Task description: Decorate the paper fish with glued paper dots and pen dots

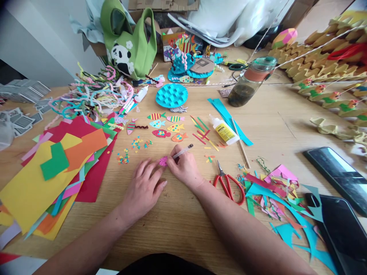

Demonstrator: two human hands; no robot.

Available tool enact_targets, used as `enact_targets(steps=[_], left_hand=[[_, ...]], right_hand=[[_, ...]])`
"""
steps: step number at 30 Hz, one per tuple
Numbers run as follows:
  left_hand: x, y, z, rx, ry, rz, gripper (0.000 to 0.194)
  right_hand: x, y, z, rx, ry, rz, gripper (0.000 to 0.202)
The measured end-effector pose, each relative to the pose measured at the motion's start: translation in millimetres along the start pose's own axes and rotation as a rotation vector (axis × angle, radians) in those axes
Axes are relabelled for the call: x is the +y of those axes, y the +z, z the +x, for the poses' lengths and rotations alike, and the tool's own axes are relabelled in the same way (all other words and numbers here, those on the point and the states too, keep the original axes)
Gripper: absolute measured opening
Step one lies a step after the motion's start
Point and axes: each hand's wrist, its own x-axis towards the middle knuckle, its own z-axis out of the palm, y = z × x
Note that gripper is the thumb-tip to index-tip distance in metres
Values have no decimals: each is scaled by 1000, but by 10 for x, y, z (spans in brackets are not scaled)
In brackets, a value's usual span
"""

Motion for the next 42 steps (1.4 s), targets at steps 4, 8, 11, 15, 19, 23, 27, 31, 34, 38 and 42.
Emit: enact_targets(steps=[4, 8, 11, 15, 19, 23, 27, 31, 34, 38, 42], left_hand=[[3, -1, 2, 5, 1, 2, 38], [7, 0, 0, 15, 3, -3, 37], [9, -4, 2, 16, 1, -7, 37], [8, -11, 7, 11, 1, -7, 38], [3, -10, 9, 1, -3, -7, 38], [4, -6, 3, 2, 0, -3, 38], [9, -4, -1, 6, 2, -5, 38], [10, -2, 0, 9, 1, -1, 38], [9, -5, 1, 5, 0, -2, 37], [9, -10, 3, 6, -2, -1, 36], [12, -10, 2, 6, -3, 1, 35]], right_hand=[[8, 2, -4, 8, 3, -5, 13], [20, 4, -8, -1, 2, 1, 12], [23, 6, -8, -9, -1, 6, 11], [20, 8, -3, -6, 2, 3, 12], [24, 10, 1, 10, 6, -11, 13], [31, 8, -2, 4, 0, -13, 12], [22, 6, -2, -9, 2, -3, 11], [14, 4, 0, -8, 6, 7, 11], [25, 3, 0, 18, -1, 37, 12], [53, 12, 1, 71, 11, 82, 11], [57, 23, 11, 109, 34, 72, 10]])
